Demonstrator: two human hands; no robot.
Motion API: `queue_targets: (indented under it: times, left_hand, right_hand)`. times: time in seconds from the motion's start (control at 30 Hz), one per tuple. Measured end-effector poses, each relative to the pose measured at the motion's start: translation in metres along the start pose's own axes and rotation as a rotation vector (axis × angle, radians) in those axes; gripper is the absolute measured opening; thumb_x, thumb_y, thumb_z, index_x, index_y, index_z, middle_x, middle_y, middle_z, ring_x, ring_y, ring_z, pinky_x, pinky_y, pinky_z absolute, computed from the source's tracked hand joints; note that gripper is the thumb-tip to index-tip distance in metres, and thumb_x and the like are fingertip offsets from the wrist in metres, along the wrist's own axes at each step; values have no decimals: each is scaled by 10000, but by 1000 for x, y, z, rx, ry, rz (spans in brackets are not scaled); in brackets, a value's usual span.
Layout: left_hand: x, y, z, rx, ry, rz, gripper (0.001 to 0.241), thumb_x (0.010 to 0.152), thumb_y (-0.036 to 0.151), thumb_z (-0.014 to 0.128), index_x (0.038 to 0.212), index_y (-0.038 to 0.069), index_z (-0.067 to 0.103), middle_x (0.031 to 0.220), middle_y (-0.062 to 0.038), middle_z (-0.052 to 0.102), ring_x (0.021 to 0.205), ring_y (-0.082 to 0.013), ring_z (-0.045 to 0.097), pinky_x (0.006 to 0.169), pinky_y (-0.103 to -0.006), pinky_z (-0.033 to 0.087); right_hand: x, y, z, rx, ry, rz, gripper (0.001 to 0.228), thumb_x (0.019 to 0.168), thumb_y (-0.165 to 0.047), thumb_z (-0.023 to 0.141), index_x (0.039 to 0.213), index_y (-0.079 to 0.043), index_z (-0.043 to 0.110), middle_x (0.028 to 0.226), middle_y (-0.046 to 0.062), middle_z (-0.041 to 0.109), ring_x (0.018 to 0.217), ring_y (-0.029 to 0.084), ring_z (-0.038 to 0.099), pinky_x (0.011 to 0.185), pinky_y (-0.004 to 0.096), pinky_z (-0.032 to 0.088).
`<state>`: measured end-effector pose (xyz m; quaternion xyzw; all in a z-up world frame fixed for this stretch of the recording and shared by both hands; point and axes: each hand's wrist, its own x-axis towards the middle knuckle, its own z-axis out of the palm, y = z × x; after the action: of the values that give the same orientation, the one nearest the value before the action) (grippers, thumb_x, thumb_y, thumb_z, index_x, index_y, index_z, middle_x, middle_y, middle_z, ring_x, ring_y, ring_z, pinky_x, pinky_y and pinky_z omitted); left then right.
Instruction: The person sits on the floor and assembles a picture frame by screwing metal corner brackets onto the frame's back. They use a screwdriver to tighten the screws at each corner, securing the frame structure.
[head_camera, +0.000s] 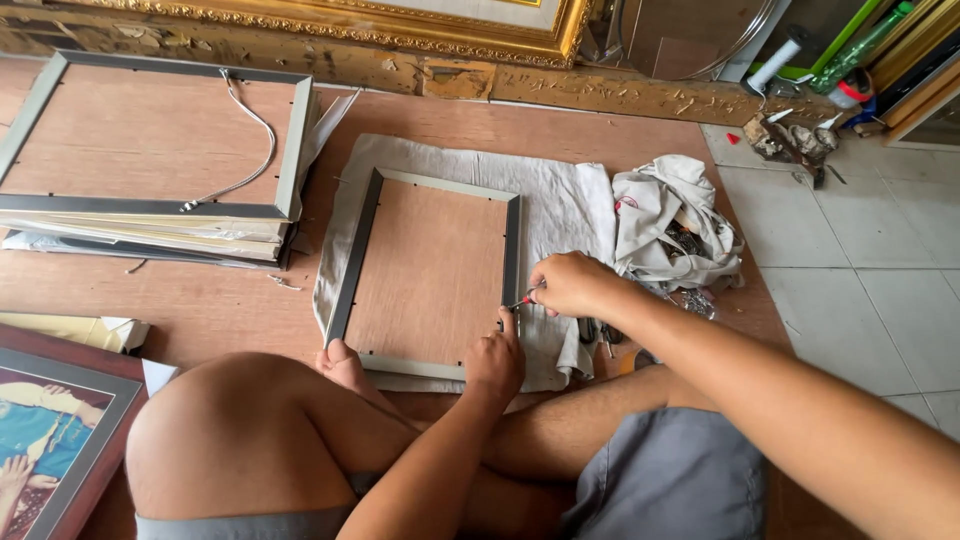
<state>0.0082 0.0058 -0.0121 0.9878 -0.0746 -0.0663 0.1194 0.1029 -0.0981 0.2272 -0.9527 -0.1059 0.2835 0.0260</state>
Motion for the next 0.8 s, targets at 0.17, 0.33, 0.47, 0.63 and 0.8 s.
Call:
queue_targets:
  times: [0.17, 0.33, 0.47, 0.63, 0.8]
  left_hand:
    - [12, -11, 20, -87, -7, -61, 752, 1063, 329, 579, 1728, 44, 372, 891, -130, 797, 828, -307, 836, 713, -443, 699]
    - [19, -11, 10, -265, -41, -196, 719, 1061, 401, 623, 1729, 202, 448, 1004, -142, 820, 997, -382, 837, 833, -522, 701]
    - [10, -7, -10, -253, -71, -187, 698, 1085, 343, 620, 1740, 170, 451, 1000, -139, 835, 987, -339, 843, 846, -498, 710]
    - [6, -6, -5, -254, -76, -135, 720, 1086, 325, 606, 1756, 141, 416, 972, -140, 832, 948, -324, 846, 813, -488, 717]
    - [18, -14, 14, -193, -45, -67, 782, 1064, 303, 602, 1775, 98, 349, 956, -137, 816, 914, -309, 844, 785, -468, 714]
  right_hand:
    - [-7, 25, 9, -476, 414, -539, 305, 917, -266, 783, 1213, -326, 740, 927, 75, 786, 949, 344, 742, 883, 516, 568]
    - [27, 58, 49, -784, 790, -1068, 141, 940, -284, 758, 810, -333, 732, 731, -6, 641, 840, 252, 558, 845, 469, 437]
    - [21, 9, 45, -321, 338, -485, 232, 955, -265, 681, 1132, -314, 823, 871, 136, 799, 874, 384, 797, 805, 520, 667]
    - [15, -27, 29, 38, 124, -47, 253, 956, -298, 656, 1095, -233, 857, 1058, 153, 860, 1082, 427, 830, 910, 574, 684]
    - [5, -27, -1, -203, 39, -113, 475, 897, -498, 726, 1291, -241, 796, 1139, 181, 828, 1096, 438, 826, 889, 626, 678]
